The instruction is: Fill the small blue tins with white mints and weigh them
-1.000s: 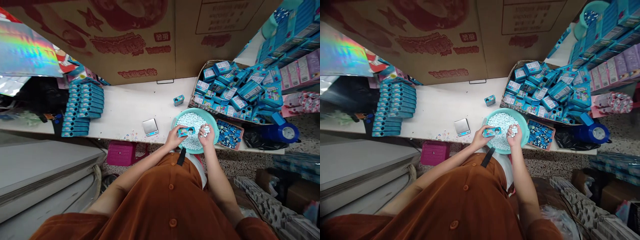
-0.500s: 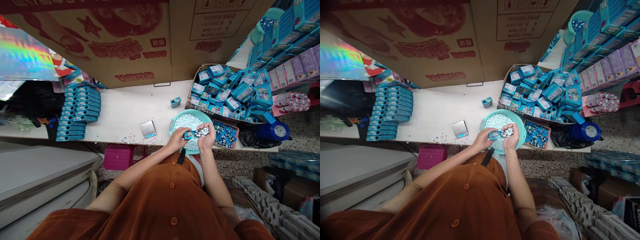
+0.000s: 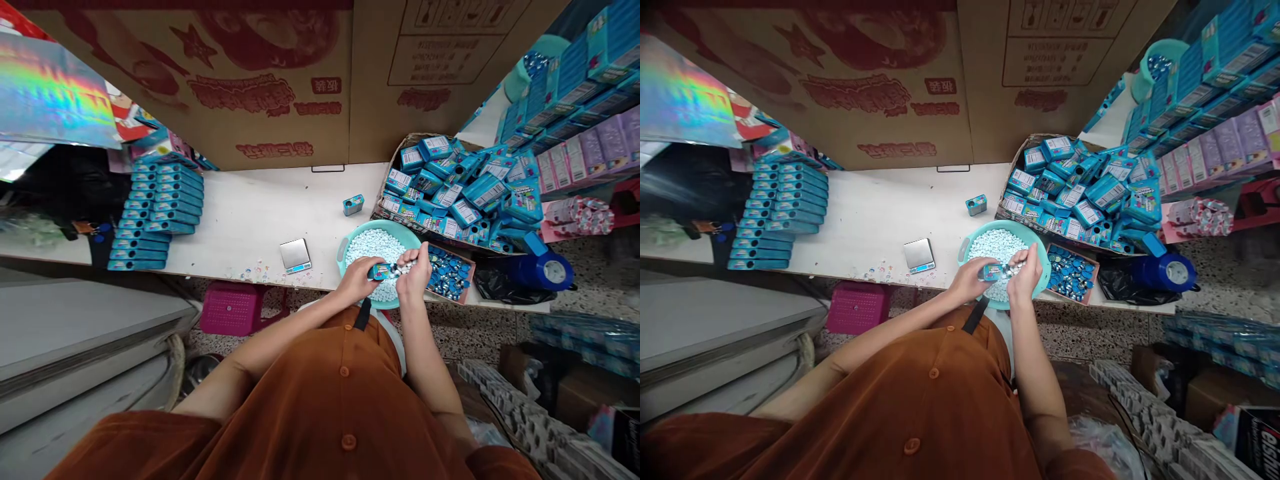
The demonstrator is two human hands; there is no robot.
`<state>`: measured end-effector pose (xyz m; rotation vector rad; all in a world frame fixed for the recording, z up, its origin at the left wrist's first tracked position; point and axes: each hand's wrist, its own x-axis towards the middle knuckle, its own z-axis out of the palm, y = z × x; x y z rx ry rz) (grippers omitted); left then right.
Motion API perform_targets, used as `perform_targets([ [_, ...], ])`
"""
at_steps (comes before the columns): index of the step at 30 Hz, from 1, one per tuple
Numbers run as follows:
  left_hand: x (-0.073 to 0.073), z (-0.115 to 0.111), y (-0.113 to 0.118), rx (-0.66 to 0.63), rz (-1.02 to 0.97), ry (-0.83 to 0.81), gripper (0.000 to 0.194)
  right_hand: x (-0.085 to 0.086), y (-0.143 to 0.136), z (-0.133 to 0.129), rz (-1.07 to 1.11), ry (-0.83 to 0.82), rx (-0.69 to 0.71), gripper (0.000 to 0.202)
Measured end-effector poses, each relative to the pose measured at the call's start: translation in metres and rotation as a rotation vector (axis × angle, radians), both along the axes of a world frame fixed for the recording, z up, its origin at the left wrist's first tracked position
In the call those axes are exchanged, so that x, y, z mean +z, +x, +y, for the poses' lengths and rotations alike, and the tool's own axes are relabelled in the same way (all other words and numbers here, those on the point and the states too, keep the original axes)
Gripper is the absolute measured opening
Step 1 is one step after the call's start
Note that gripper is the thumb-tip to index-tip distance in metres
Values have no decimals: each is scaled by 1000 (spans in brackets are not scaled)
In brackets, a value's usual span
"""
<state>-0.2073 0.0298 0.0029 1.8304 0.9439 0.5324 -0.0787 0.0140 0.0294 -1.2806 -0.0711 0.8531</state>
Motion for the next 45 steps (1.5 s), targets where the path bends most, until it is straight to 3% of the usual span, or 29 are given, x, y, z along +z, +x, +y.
perform_targets([
  [6,0,-2,5,74,-13,-121,41,-3,4,1,49,35,-34,44],
  [9,-2,-2,5,68,-29,-137,41,-10,15,-1,216,30,-49,46],
  [13,-9,-3,3,150,-120,-294,43,-24,35,-7,508,83,-19,50],
  [17,-27,-3,8,199,-215,-330,43,-39,50,-17,636,165,-73,47],
  [24,-72,4,18,250,-34,-395,51,-60,59,-36,654,54,-177,45],
  [29,-84,-2,18,250,106,-474,49,-66,58,-51,636,-3,-184,43],
  [34,-88,-8,18,283,125,-577,36,-66,54,-57,719,0,-234,42],
  [38,-86,-7,15,240,222,-487,33,-66,55,-60,706,7,-231,41],
  [42,-68,-11,8,141,72,-377,46,-69,56,-65,667,21,-191,40],
  [45,-46,-13,3,44,-177,-342,40,-71,56,-70,693,20,-223,39],
])
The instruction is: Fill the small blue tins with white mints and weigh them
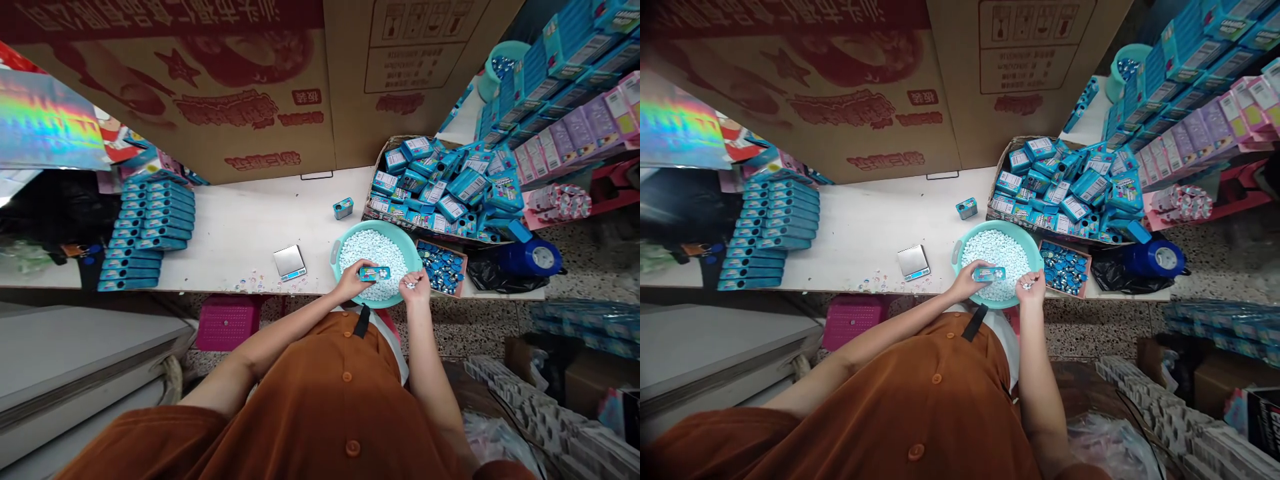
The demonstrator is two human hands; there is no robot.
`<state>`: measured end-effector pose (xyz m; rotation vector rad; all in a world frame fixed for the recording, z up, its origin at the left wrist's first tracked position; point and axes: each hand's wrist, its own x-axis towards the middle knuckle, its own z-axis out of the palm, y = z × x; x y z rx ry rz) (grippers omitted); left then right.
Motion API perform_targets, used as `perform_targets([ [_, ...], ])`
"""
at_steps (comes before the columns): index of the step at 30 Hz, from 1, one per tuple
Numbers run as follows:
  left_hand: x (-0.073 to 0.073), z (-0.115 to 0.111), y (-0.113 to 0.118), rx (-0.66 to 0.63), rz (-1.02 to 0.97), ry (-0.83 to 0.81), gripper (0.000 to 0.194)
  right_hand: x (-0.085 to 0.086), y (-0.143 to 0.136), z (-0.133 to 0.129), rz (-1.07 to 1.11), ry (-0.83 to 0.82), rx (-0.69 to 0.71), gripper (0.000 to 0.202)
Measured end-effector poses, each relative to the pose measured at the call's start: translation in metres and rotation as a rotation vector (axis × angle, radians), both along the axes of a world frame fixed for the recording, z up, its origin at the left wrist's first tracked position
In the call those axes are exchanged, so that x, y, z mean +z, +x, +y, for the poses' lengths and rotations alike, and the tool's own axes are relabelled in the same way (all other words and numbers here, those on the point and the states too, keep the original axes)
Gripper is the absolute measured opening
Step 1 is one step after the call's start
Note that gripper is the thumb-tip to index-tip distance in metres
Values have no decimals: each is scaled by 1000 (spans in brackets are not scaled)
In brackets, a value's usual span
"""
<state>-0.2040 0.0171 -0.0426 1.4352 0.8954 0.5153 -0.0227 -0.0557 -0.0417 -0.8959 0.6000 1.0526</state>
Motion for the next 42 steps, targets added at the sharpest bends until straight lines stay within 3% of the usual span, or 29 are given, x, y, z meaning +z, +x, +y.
perform_targets([
  [4,19,3,-2,-14,-226,-4,35,-2,-1,-6,-61,-17,21,39],
  [14,27,3,8,-51,-345,35,38,4,-16,-4,-125,-55,74,42],
  [19,27,11,-22,-76,-262,74,36,8,-31,-7,-97,-41,51,41],
  [23,23,19,-55,63,-101,96,39,8,-42,-17,-112,-47,20,40],
  [26,18,27,-78,97,32,153,39,7,-51,-25,-112,-50,-4,39],
  [31,-4,64,-110,381,287,254,42,3,-65,-42,-113,-56,-42,36],
  [33,-18,87,-116,423,402,324,40,-1,-70,-48,-141,-54,-13,36],
  [38,-57,134,-106,323,485,342,37,-20,-70,-53,-206,-109,105,39],
  [42,-89,150,-80,216,521,368,30,-36,-53,-40,-189,-184,171,37],
])
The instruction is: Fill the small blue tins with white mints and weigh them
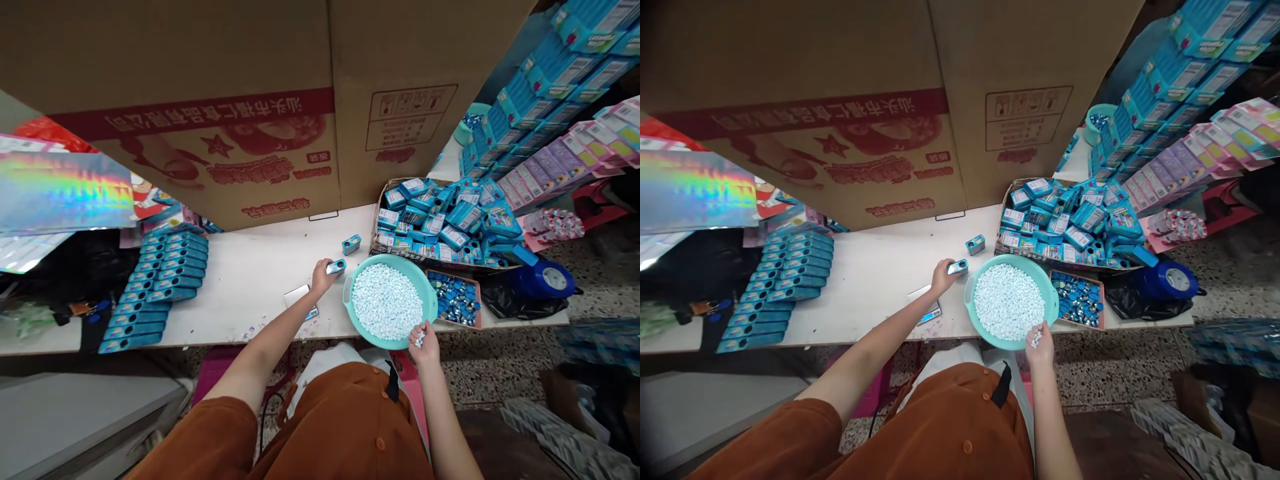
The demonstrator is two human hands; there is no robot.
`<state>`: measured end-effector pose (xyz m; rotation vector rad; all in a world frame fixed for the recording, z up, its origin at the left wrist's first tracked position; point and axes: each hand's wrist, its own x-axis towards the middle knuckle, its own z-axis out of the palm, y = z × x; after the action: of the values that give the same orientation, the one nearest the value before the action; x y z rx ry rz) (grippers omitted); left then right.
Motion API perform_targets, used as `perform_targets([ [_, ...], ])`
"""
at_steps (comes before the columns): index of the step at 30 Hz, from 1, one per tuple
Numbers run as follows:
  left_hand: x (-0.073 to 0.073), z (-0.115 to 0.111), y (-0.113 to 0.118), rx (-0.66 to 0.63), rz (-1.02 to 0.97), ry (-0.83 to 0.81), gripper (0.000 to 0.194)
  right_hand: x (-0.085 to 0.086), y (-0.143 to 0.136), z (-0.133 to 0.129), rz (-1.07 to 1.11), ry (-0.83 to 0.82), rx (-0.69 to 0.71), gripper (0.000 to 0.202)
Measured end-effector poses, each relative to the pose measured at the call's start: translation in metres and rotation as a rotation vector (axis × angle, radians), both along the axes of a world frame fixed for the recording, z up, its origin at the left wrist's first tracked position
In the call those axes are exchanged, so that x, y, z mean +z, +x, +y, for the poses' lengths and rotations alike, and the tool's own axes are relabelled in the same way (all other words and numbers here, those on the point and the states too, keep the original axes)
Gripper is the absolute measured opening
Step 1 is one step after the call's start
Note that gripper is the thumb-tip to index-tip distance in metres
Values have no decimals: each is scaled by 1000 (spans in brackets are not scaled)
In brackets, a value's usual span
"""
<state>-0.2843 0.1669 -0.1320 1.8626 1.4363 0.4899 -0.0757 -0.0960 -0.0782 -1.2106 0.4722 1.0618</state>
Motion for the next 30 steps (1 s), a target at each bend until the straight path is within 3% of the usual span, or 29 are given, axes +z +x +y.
perform_targets([
  [4,-24,7,28,42,49,-55,32,-14,23,15,18,-37,35,37],
  [8,-33,15,53,95,35,-45,31,-25,41,24,4,-99,70,34],
  [14,-36,30,62,152,102,-52,45,-43,59,36,-210,-188,314,38],
  [19,-35,53,61,60,197,9,39,-68,68,50,-227,-192,458,42],
  [25,-43,87,89,131,228,20,41,-88,69,54,-387,-158,549,40],
  [28,-41,96,102,151,209,139,58,-93,66,53,-566,-160,609,38],
  [30,-29,96,107,135,200,321,69,-95,64,52,-735,-172,680,36],
])
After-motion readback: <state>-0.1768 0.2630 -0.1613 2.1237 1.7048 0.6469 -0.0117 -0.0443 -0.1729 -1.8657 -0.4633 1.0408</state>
